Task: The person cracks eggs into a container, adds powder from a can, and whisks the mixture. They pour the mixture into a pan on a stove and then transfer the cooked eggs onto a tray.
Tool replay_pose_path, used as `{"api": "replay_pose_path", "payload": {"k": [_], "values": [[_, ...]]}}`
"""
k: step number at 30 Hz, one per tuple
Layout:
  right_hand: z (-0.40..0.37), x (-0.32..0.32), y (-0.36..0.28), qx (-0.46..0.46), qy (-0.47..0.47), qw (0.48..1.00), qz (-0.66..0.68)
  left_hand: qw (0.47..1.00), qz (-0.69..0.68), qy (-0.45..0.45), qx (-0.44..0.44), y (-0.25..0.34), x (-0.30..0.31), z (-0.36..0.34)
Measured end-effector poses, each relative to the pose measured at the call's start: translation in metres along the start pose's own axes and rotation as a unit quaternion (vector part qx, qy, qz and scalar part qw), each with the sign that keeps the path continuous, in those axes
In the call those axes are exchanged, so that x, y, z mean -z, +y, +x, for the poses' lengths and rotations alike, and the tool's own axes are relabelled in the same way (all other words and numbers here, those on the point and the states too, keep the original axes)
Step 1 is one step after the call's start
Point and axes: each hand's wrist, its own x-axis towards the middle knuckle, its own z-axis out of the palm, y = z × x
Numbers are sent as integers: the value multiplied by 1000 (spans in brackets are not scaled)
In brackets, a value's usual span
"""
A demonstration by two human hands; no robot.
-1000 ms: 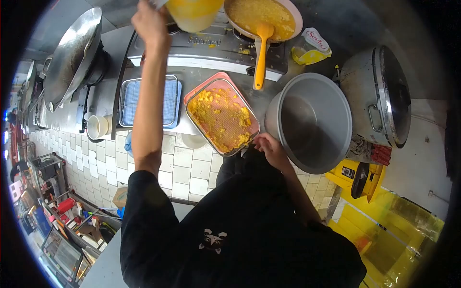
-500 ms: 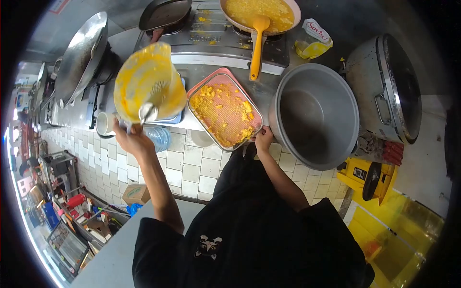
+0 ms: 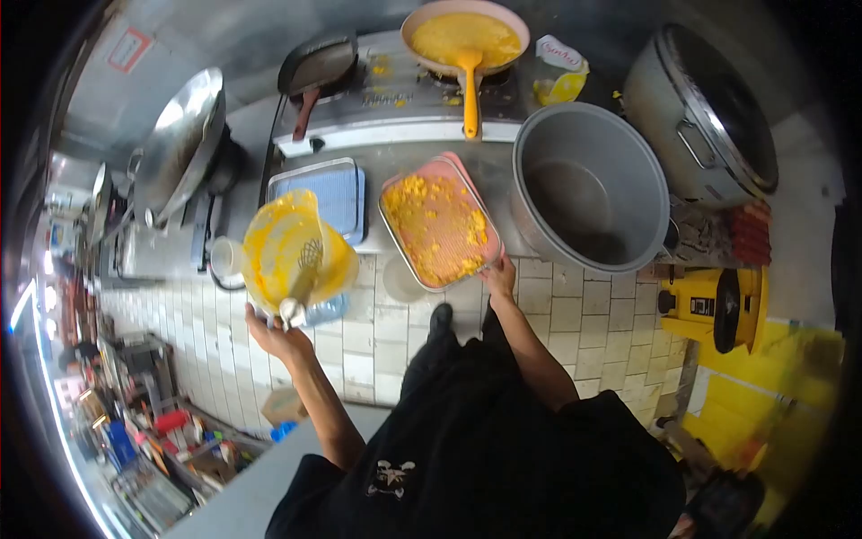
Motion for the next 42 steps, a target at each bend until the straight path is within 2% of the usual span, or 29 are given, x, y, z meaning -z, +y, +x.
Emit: {"api": "replay_pose_path", "payload": {"k": [2, 4, 6, 10, 14, 17, 18, 21, 24, 25, 27, 29, 30, 32, 33, 34, 35, 36, 38, 39, 41, 42], "values": [[-12, -2, 8, 21, 18, 1000, 14, 1000, -14, -9, 5, 6, -14, 2], [-28, -2, 10, 49, 35, 998, -14, 998, -6, -49, 51, 3, -1, 28], [-38, 7, 23, 57, 50, 997, 0, 996, -2, -61, 60, 8, -6, 35], [-70, 33, 37, 28, 94, 995, 12, 994, -22, -91, 59, 7, -22, 50], [-107, 82, 56, 71, 99, 992, 30, 988, 10, -141, 56, -15, -10, 46], [-125, 126, 68, 92, 118, 988, 31, 984, 23, -170, 54, -35, -12, 37], [-142, 136, 61, 107, 136, 985, -10, 979, 36, -194, 48, -39, -18, 28], [-178, 179, 54, 89, 135, 987, 12, 949, 95, -301, 8, -48, -27, -5], [-216, 235, 59, 60, 163, 985, -16, 926, 83, -368, -13, -64, -36, -54], [-228, 255, 63, 61, 162, 985, -10, 922, 50, -382, 23, -67, -40, -70], [-248, 306, 69, 72, 160, 985, 1, 882, 176, -412, -149, -89, -44, -92], [-279, 364, 75, 88, 185, 979, 13, 881, 193, -408, -138, -113, -40, -138], [-290, 395, 80, 100, 200, 975, 7, 906, 145, -396, -48, -110, -51, -179], [-307, 450, 85, 127, 235, 963, 27, 914, 56, -378, 137, -88, -66, -266], [-321, 477, 84, 136, 254, 956, 51, 915, 64, -366, 158, -122, -58, -274], [-336, 500, 79, 138, 267, 952, 67, 922, 104, -345, 143, -115, -59, -326], [-352, 523, 72, 137, 281, 947, 81, 914, 100, -362, 152, -109, -60, -373], [-365, 548, 70, 126, 302, 941, 82, 876, 96, -436, 183, -105, -58, -414], [-381, 597, 66, 124, 337, 929, 92, 851, 99, -449, 253, -132, -49, -475], [-391, 623, 66, 132, 352, 921, 103, 852, 123, -435, 265, -131, -52, -520], [-414, 677, 68, 152, 383, 902, 126, 805, 130, -487, 314, -160, -49, -585], [-422, 704, 67, 166, 393, 894, 135, 806, 133, -478, 324, -163, -53, -629]]}}
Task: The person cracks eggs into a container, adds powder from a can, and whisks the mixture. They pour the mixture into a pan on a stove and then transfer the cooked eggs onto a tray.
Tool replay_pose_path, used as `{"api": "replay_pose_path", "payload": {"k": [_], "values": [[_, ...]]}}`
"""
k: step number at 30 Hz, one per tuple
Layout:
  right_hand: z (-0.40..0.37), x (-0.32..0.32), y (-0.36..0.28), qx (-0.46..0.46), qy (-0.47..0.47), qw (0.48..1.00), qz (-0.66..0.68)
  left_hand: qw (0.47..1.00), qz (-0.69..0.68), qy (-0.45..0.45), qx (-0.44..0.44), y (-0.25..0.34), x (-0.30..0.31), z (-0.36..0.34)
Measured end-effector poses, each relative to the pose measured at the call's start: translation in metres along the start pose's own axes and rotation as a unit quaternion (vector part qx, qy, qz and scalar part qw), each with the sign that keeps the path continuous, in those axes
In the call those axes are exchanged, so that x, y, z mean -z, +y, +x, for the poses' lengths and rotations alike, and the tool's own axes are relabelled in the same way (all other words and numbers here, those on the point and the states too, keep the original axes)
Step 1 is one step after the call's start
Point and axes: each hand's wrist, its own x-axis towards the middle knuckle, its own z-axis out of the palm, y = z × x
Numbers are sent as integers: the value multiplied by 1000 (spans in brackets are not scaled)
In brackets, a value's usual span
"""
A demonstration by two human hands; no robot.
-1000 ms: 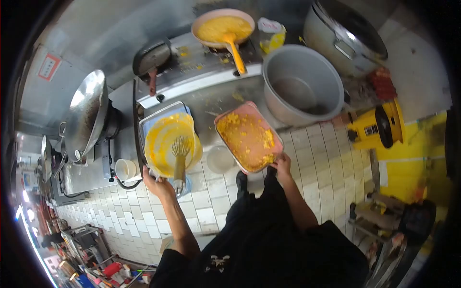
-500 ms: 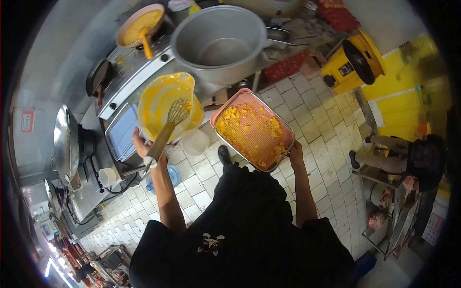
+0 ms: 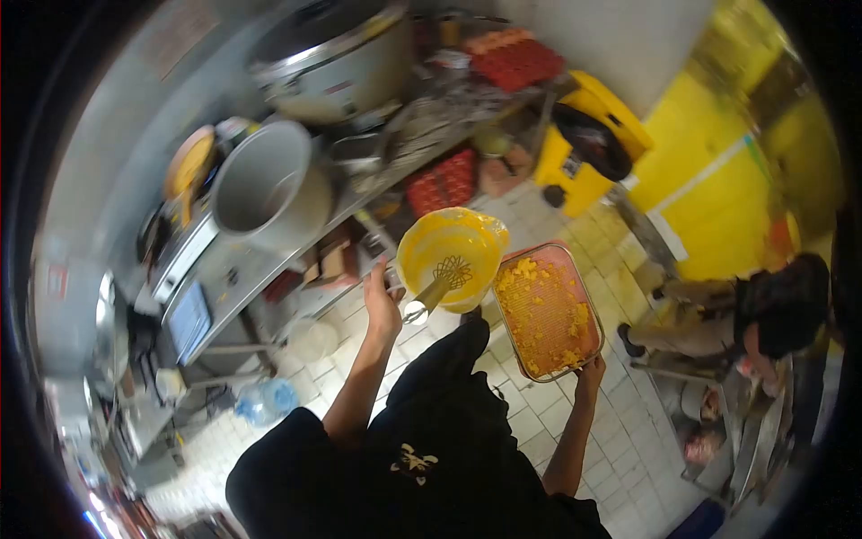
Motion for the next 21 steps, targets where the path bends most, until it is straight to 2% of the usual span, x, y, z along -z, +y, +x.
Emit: {"api": "replay_pose_path", "payload": {"k": [2, 5, 9, 10, 14, 17, 18, 19, 20, 21], "values": [[36, 43, -13, 12, 34, 999, 0, 1000, -9, 8, 15, -48, -73, -9], [83, 88, -40, 17, 100, 994, 31, 979, 57, -188, 52, -102, -161, -5], [151, 150, -80, -8, 201, 976, 81, 935, 133, -320, 68, -175, -329, -17], [160, 150, -115, 4, 217, 972, 93, 911, 144, -381, 54, -190, -369, -16], [239, 206, -163, 25, 275, 948, 155, 883, 145, -441, 70, -261, -548, -45], [331, 241, -186, 58, 298, 940, 155, 878, 138, -449, 87, -316, -681, -55], [366, 252, -196, 80, 309, 939, 125, 892, 111, -425, 106, -338, -726, -59], [407, 260, -204, 100, 321, 937, 94, 866, 95, -478, 115, -369, -765, -49], [445, 273, -217, 119, 329, 934, 64, 884, 87, -448, 102, -392, -814, -57], [480, 286, -237, 91, 316, 935, 132, 903, 81, -413, 92, -414, -863, -68]]}}
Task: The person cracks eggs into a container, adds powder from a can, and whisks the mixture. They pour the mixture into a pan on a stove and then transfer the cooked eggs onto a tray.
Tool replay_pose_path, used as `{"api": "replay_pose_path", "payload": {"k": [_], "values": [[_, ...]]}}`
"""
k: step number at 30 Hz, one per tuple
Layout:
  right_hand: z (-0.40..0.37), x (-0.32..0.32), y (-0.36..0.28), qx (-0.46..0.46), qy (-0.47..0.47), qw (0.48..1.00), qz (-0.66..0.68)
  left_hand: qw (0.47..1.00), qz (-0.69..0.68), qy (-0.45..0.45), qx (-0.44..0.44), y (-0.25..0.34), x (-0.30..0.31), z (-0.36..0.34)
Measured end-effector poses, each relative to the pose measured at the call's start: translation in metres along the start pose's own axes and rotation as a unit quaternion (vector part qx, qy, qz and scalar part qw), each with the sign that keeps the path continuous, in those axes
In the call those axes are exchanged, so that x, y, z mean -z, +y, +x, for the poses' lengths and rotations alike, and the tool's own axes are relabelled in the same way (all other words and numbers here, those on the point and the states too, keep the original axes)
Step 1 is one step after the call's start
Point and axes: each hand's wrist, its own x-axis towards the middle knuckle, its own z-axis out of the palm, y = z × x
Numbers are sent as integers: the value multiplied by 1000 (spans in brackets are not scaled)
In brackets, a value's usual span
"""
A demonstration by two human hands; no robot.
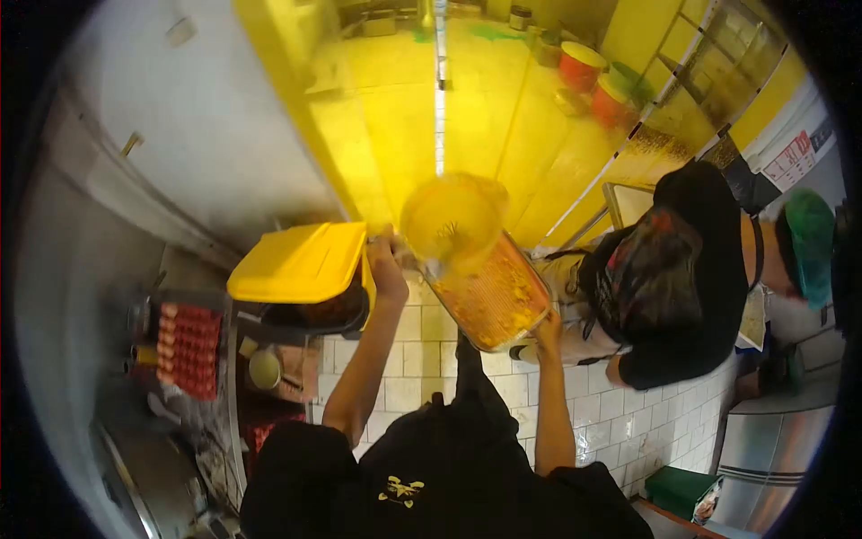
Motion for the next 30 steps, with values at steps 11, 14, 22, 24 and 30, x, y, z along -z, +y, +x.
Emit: {"api": "replay_pose_path", "payload": {"k": [11, 14, 22, 24, 30], "values": [[420, -214, -130, -88, -79, 993, 13, 993, 33, 75, -86, 10, -235, 344], [497, -246, -163, -91, -72, 992, 56, 984, 6, 148, -102, 16, -272, 427], [667, -273, -249, -30, 135, 989, 53, 902, -15, 344, -259, 54, -272, 680], [553, -297, -228, 21, 233, 969, 74, 887, -70, 355, -285, 137, -179, 669], [670, -303, -209, 43, 373, 923, 86, 885, -24, 388, -257, 143, -174, 847]]}}
